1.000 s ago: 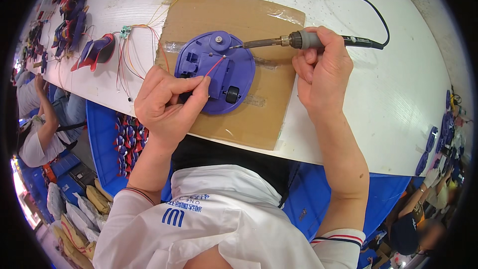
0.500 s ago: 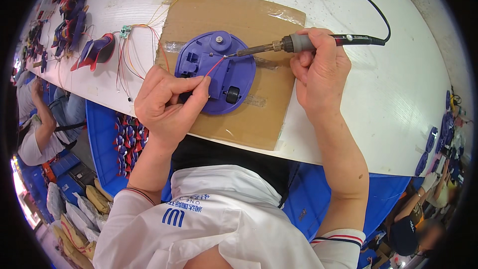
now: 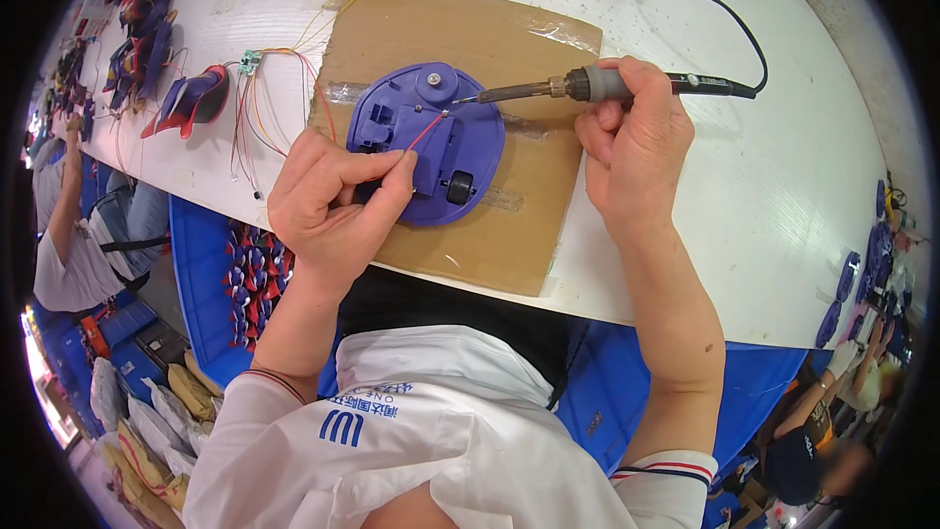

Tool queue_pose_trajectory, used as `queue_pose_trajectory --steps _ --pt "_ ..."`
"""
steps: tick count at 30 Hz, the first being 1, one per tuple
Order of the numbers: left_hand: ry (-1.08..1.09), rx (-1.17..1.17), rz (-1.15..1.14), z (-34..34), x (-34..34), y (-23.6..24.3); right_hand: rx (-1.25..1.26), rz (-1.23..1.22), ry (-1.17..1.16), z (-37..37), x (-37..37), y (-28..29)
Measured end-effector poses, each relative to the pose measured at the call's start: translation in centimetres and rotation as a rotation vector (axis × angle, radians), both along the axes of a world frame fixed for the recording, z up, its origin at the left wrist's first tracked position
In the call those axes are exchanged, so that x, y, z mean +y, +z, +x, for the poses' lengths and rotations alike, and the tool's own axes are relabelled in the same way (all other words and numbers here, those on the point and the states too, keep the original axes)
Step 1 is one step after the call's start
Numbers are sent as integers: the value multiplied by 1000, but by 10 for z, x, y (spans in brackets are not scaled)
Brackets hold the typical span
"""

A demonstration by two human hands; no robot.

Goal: Soldering wires and components onto circular circuit boards at a workbench.

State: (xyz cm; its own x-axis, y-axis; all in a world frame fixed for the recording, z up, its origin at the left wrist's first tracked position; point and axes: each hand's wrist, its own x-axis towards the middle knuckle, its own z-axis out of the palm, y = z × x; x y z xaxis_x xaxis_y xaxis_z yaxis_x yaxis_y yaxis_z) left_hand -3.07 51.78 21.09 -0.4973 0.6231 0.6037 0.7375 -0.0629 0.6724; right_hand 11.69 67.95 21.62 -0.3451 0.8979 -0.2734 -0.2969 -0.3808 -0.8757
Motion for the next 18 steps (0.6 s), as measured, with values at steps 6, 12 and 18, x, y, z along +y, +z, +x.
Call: queue_pose_trajectory --steps 6,12,18 --pt "-2 -5 -18 1 -1 1 65 -37 16 2 4 1" --pt "-12 82 -74 -2 -2 1 95 -24 32 5 9 1" --pt "34 129 -197 10 14 27 217 -203 -10 6 14 5"
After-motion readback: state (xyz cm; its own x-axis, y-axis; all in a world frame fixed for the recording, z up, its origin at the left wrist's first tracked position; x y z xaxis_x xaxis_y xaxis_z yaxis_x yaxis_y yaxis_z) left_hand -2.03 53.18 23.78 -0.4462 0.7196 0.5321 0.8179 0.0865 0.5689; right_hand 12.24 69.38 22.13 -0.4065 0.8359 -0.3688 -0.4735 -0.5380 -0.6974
